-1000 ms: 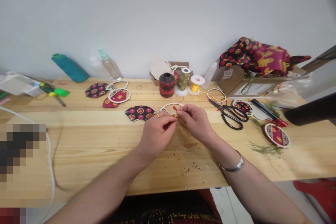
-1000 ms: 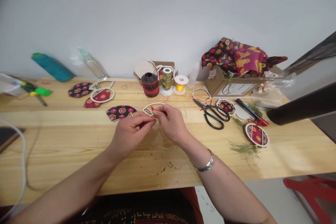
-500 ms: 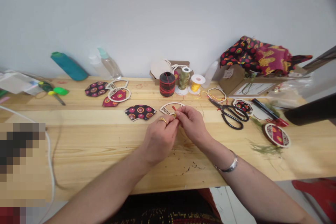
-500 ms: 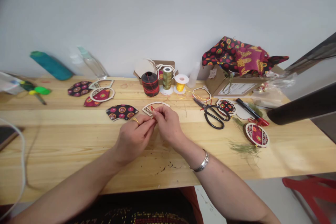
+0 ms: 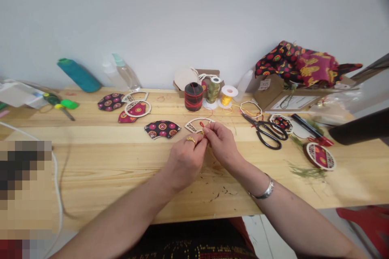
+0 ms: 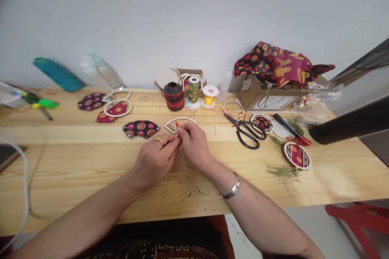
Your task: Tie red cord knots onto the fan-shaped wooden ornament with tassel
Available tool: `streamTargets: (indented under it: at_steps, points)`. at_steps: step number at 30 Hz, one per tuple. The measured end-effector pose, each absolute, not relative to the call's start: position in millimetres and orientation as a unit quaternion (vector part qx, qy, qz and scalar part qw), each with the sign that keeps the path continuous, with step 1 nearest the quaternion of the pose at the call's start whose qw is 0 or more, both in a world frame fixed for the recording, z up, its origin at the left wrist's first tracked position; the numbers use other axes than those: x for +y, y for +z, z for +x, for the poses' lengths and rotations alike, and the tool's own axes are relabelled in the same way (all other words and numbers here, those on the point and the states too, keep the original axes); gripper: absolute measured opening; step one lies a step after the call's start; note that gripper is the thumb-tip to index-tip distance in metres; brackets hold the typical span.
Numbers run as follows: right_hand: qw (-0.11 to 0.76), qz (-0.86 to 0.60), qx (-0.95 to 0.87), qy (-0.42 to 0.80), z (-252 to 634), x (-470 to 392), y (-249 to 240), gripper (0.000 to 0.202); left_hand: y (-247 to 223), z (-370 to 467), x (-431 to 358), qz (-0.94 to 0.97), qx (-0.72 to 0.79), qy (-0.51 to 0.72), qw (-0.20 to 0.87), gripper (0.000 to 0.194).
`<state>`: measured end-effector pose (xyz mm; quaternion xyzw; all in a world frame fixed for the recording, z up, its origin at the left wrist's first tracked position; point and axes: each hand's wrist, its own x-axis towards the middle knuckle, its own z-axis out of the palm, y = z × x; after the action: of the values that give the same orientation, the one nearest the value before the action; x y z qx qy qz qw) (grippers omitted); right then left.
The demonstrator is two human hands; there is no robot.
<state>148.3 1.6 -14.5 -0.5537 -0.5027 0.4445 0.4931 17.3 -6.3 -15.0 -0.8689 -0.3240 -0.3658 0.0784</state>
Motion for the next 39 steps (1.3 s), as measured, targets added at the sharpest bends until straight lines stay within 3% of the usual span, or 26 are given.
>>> streamTargets:
  at_steps: [13,18,20,23,25,28,34,39]
  points:
    - [0.505,-0.536,-0.485,0.471,151,4,-14,0.017,-8,18,-9,-0.854,-0.357,-0.377,0.019,0.018]
    - [0.499,-0.542,-0.494,0.461,154,6,-11,0.018,1,16,-6,-0.789,-0.482,-0.381,-0.009,0.018]
    - [0.499,-0.545,-0.502,0.449,155,6,-10,0.018,6,16,-4,-0.738,-0.543,-0.389,-0.096,0.021]
    - [0.495,-0.555,-0.524,0.416,156,5,-9,0.015,14,16,-1,-0.625,-0.582,-0.354,-0.381,0.033]
    - [0.485,-0.557,-0.543,0.399,155,3,-8,0.013,15,16,0,-0.564,-0.530,-0.351,-0.528,0.036]
    - [0.475,-0.560,-0.553,0.395,152,-1,-5,0.011,14,17,2,-0.512,-0.452,-0.369,-0.631,0.034]
    - [0.473,-0.545,-0.541,0.432,149,-5,0,0.012,16,18,2,-0.545,-0.490,-0.363,-0.576,0.020]
    - [0.464,-0.552,-0.575,0.387,152,-4,-3,0.013,18,17,1,-0.560,-0.521,-0.373,-0.526,0.013]
